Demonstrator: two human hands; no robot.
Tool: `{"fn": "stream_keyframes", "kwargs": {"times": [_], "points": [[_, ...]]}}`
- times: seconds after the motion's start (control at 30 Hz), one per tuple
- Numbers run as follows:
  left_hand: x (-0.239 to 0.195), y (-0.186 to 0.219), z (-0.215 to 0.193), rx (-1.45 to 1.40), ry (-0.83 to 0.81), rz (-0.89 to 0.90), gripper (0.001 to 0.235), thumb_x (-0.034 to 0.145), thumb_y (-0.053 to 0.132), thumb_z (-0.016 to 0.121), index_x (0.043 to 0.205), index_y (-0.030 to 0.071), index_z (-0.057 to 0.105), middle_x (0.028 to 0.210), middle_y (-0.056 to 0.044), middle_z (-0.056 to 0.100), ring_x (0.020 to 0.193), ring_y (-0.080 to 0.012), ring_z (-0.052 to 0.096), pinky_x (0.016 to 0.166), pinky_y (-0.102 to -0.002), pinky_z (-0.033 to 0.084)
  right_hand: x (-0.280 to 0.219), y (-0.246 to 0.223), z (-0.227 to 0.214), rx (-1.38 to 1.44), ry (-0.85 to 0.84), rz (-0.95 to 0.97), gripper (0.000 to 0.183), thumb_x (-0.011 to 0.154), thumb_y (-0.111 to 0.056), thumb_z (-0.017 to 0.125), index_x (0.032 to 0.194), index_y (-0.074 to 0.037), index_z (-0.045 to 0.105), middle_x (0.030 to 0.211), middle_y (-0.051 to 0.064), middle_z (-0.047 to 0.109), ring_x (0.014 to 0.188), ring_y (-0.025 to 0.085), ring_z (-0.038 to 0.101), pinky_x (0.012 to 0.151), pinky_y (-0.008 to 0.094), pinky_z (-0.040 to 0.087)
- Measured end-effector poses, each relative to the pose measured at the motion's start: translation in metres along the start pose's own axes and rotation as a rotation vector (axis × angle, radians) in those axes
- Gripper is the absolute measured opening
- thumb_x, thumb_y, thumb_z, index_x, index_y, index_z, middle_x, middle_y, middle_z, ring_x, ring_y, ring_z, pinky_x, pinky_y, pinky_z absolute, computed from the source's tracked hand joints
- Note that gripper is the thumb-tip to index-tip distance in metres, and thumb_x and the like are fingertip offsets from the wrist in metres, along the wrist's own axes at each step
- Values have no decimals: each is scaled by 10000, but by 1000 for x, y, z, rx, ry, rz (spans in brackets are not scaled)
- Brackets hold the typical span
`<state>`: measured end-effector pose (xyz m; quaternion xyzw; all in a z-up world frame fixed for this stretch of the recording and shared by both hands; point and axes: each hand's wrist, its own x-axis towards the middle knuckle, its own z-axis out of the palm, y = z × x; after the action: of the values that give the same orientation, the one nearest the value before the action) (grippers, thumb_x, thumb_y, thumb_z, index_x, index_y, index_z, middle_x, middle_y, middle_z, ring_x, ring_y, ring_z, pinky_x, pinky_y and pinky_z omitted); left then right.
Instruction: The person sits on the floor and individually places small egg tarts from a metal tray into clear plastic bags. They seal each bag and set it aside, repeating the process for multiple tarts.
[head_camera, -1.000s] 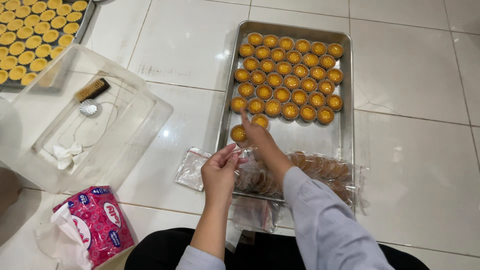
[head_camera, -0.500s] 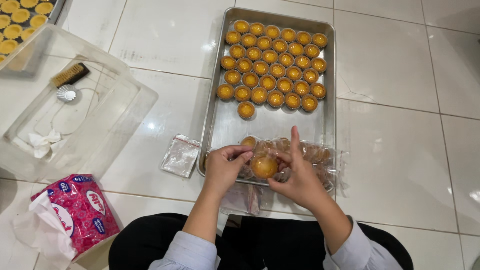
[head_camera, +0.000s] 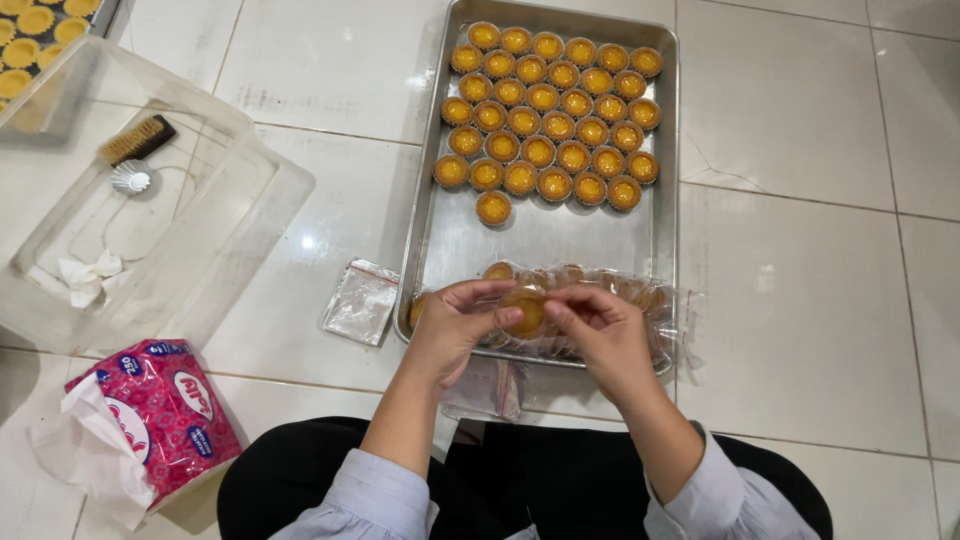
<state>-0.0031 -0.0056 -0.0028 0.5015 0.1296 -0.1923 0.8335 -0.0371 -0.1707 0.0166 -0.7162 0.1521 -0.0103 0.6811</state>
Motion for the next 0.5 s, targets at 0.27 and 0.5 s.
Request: {"fn": "stream_keyframes", "kwargs": {"times": [0.27, 0.5], "points": [[-8, 11, 5, -114, -96, -213, 306, 868, 91, 673, 1162, 9, 682, 966, -182, 721, 829, -309, 708, 678, -412, 608, 17, 30, -18, 253, 26, 155, 179, 960, -167, 584, 1063, -27, 625, 828, 84, 676, 733, 124, 626, 689, 218, 494], [11, -20, -8, -143, -90, -251, 274, 912, 163, 656, 1137, 8, 679, 1008, -177, 710, 861, -318, 706, 690, -429, 600, 14, 30, -18, 334, -47, 286, 136, 942, -139, 610, 973, -6, 610, 777, 75, 647, 716, 206, 689, 668, 318, 566]]}}
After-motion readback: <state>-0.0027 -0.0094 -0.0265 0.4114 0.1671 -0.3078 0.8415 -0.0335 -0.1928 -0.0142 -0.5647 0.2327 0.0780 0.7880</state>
